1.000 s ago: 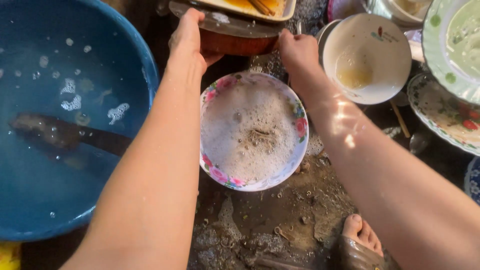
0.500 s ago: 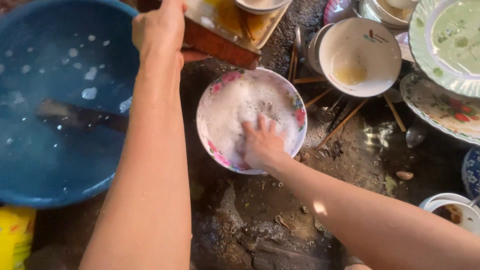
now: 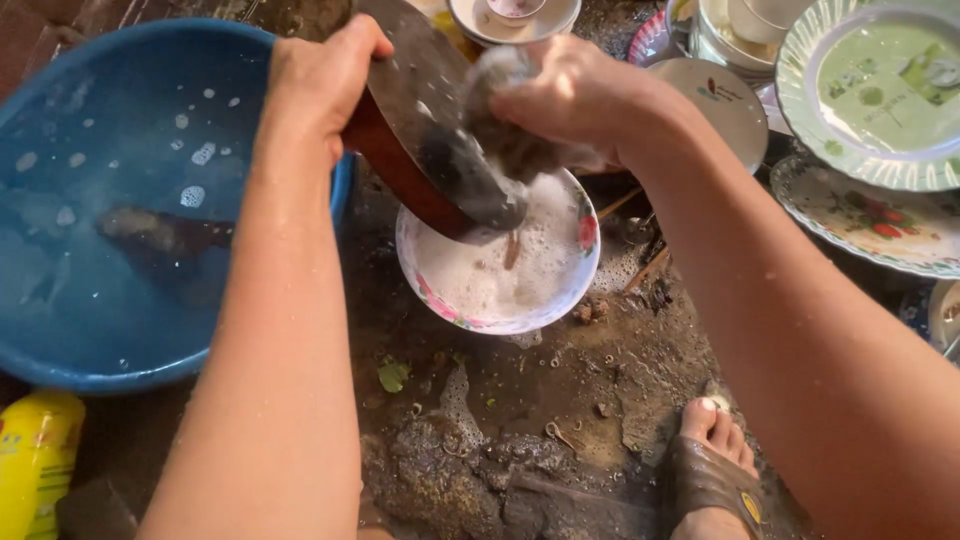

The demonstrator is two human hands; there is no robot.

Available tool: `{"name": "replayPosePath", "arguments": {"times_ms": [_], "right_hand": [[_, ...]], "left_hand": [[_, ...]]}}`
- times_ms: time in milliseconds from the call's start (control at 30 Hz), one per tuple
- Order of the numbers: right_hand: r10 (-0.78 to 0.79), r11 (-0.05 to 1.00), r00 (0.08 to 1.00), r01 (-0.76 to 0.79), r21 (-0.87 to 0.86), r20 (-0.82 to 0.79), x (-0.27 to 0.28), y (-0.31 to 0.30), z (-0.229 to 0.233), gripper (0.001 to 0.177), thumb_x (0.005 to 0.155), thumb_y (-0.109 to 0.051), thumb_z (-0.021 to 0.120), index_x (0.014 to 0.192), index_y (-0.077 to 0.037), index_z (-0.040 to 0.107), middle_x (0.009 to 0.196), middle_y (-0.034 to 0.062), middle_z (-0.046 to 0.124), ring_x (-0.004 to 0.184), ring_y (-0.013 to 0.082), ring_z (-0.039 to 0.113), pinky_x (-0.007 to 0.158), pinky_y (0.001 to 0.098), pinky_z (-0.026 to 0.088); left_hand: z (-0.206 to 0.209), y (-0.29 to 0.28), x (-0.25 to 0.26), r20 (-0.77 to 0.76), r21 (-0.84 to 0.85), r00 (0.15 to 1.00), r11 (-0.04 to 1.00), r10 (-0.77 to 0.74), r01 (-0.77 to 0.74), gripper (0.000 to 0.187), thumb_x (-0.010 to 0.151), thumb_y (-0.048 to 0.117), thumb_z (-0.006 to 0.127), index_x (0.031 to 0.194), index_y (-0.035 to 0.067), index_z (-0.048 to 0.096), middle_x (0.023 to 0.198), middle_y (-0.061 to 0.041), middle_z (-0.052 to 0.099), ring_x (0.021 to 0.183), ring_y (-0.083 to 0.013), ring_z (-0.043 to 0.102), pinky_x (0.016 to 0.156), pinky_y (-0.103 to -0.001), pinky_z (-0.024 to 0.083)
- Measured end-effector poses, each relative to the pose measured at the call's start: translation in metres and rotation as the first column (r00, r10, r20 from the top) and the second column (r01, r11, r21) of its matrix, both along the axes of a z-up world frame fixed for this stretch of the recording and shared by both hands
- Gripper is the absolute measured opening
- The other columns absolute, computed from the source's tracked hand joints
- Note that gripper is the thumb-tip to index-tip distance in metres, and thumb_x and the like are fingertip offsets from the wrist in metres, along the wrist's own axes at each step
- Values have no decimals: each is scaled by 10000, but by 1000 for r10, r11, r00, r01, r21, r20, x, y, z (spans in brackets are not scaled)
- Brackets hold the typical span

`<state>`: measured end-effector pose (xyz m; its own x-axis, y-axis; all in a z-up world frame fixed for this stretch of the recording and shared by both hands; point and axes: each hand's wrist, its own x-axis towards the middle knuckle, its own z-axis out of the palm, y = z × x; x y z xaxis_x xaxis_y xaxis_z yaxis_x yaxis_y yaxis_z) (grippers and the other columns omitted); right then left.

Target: Washing a wooden cutting board and various dishes in an outdoor basin area.

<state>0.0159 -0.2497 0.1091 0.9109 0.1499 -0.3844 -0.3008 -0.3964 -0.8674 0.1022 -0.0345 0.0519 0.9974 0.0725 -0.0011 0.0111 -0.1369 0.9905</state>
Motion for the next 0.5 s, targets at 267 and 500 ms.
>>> {"name": "replayPosePath", "arguments": {"times_ms": [267,500], "right_hand": [[-110,868,543,461,-186,833,28,36,-148,411,1007,-189,644,1329,22,502,1069,278,656,934,415,658,762,525,547],[-464,821,725,568,-61,509,-3,21,-171,308,1002,-154,580,1259,-36,458,1039,201,695,892,301,707,766,452,566]], "left_hand": [[9,-22,-36,-60,189,997,981,49,-37,518,672,372,723,871,-107,718,786,-123,756,669,-193,701,566,-372,560],[21,-23,-47,56,379,982,906,180,-188,532,631,427,744,805,-76,728,656,-146,715,607,-213,688,602,-355,536]]}}
